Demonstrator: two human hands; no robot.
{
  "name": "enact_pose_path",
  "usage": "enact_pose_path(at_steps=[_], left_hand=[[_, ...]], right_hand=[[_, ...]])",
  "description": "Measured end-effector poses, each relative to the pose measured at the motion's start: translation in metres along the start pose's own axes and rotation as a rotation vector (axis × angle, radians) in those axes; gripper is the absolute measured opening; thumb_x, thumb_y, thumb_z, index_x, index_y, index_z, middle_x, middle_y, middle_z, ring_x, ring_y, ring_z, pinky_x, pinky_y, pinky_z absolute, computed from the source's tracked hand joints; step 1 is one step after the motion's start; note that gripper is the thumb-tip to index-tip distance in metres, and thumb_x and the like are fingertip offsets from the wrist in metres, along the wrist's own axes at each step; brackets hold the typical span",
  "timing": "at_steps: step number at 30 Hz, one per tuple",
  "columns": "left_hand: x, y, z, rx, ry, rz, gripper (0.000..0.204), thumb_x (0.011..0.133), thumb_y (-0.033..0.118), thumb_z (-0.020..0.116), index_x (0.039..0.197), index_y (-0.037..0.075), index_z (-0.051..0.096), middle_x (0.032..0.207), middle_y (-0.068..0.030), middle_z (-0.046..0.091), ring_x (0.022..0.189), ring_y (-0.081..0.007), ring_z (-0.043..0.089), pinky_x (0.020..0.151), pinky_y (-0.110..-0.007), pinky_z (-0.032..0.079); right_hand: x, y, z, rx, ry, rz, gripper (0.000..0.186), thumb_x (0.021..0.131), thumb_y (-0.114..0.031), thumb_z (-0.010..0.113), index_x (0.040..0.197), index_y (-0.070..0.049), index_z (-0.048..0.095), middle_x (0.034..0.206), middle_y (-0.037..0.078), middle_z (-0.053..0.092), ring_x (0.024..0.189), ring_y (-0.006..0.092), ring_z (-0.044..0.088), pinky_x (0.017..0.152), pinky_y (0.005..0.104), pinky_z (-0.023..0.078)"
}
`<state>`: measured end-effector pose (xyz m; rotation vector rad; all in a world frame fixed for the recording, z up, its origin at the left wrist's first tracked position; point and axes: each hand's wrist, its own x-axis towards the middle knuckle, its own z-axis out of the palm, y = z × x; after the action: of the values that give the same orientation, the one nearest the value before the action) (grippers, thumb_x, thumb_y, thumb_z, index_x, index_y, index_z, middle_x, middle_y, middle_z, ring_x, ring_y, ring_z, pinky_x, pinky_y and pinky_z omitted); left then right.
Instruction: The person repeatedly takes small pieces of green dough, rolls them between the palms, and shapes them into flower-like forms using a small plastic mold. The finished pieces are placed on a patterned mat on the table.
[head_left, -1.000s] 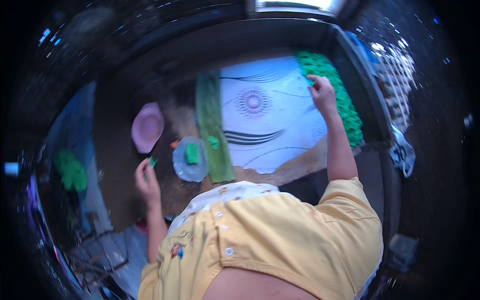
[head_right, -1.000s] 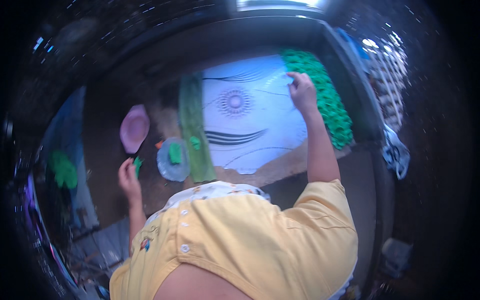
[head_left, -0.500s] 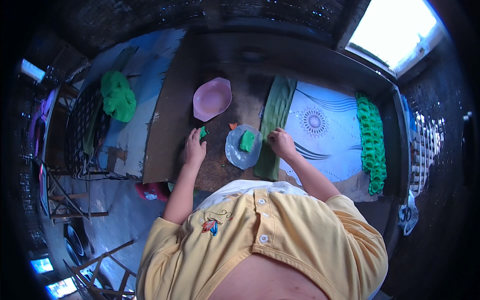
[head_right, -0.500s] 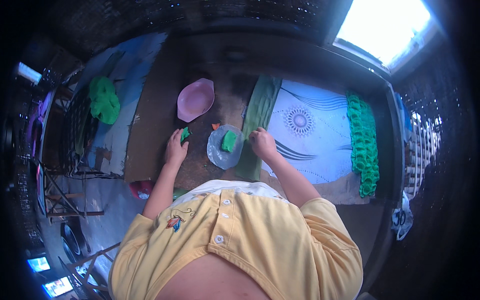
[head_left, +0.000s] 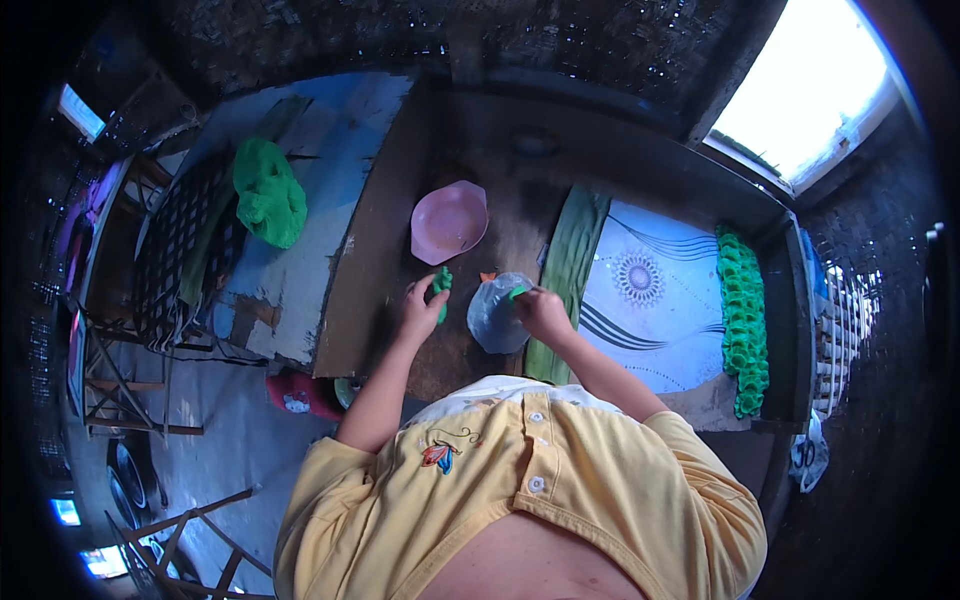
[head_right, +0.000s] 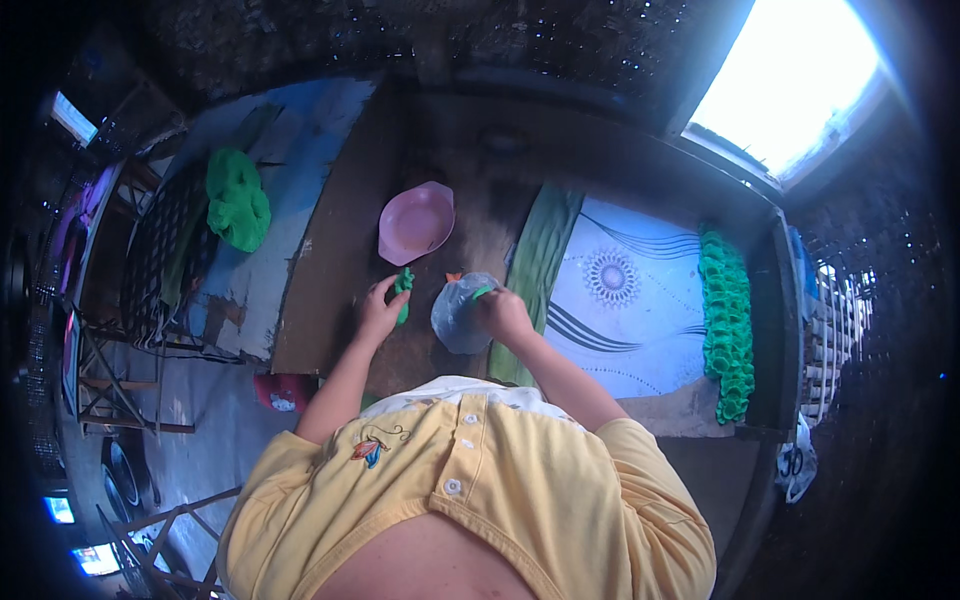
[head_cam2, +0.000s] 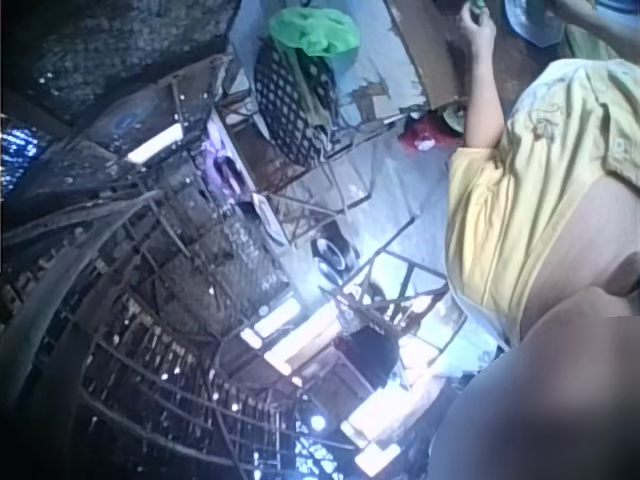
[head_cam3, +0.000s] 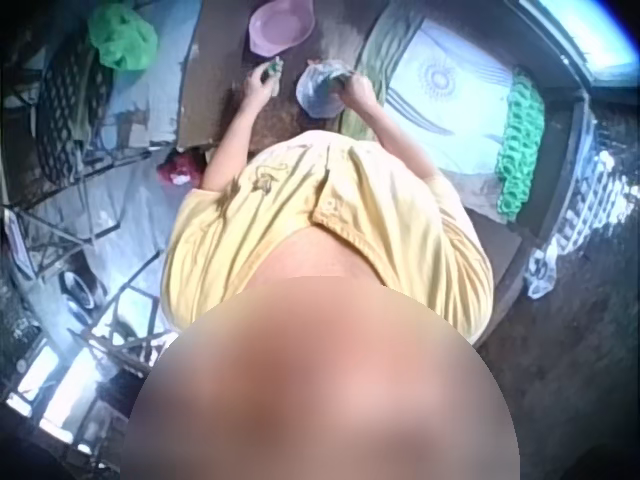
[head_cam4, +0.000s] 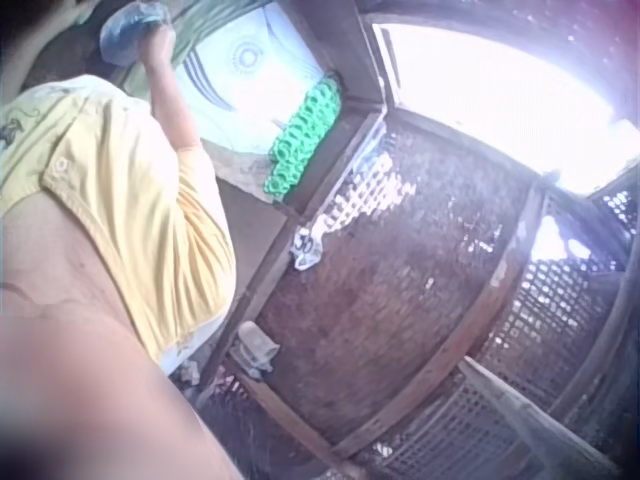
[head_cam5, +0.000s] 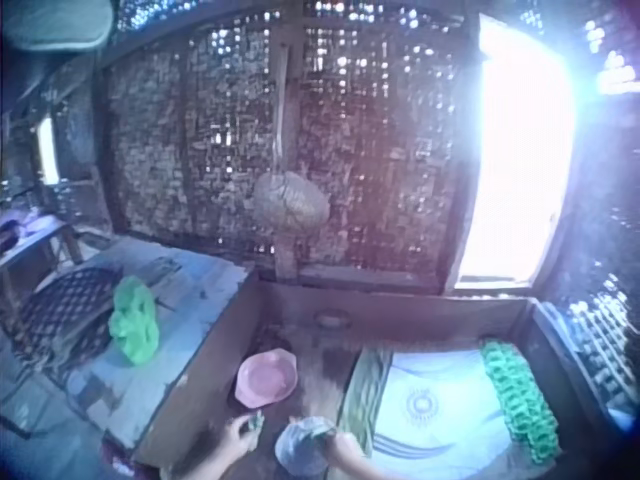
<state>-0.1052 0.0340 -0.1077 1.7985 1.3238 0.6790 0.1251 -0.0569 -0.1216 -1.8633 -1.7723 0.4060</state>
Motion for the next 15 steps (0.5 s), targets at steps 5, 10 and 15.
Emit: enact_pose_path(at_steps=[5,10,15], left_hand=[[-0.009,0.036,0.028,-0.996,-0.504,-0.299,0.034,0.091,0.025,0.052,0.121,0.010,0.051,0.105,0.0005,0.057,0.086,-0.0070,0.052,0.072,-0.024,0.045],[-0.016,0.076,0.064,-0.993,-0.641,-0.274,0.034,0.086,0.018,0.059,0.117,0.007,0.051,0.099,-0.0007,0.056,0.088,-0.0078,0.053,0.074,-0.023,0.044],[-0.029,0.100,0.077,-0.896,-0.619,-0.272,0.048,0.084,0.013,0.061,0.123,0.006,0.036,0.107,-0.0065,0.049,0.095,-0.0138,0.052,0.079,-0.025,0.044]], right_hand=[[0.007,0.001,-0.041,1.107,0.037,0.627,0.017,0.085,-0.014,0.051,0.094,-0.002,0.060,0.088,0.004,0.061,0.081,0.0104,0.057,0.072,0.0316,0.046],[-0.002,-0.026,-0.057,1.176,0.225,0.262,0.016,0.084,-0.011,0.049,0.096,-0.001,0.053,0.109,0.010,0.056,0.099,0.0144,0.051,0.088,0.0299,0.038],[-0.012,-0.043,-0.070,1.041,0.252,0.059,0.029,0.077,-0.009,0.037,0.098,0.001,0.055,0.107,0.012,0.057,0.096,0.0174,0.054,0.084,0.0283,0.042]])
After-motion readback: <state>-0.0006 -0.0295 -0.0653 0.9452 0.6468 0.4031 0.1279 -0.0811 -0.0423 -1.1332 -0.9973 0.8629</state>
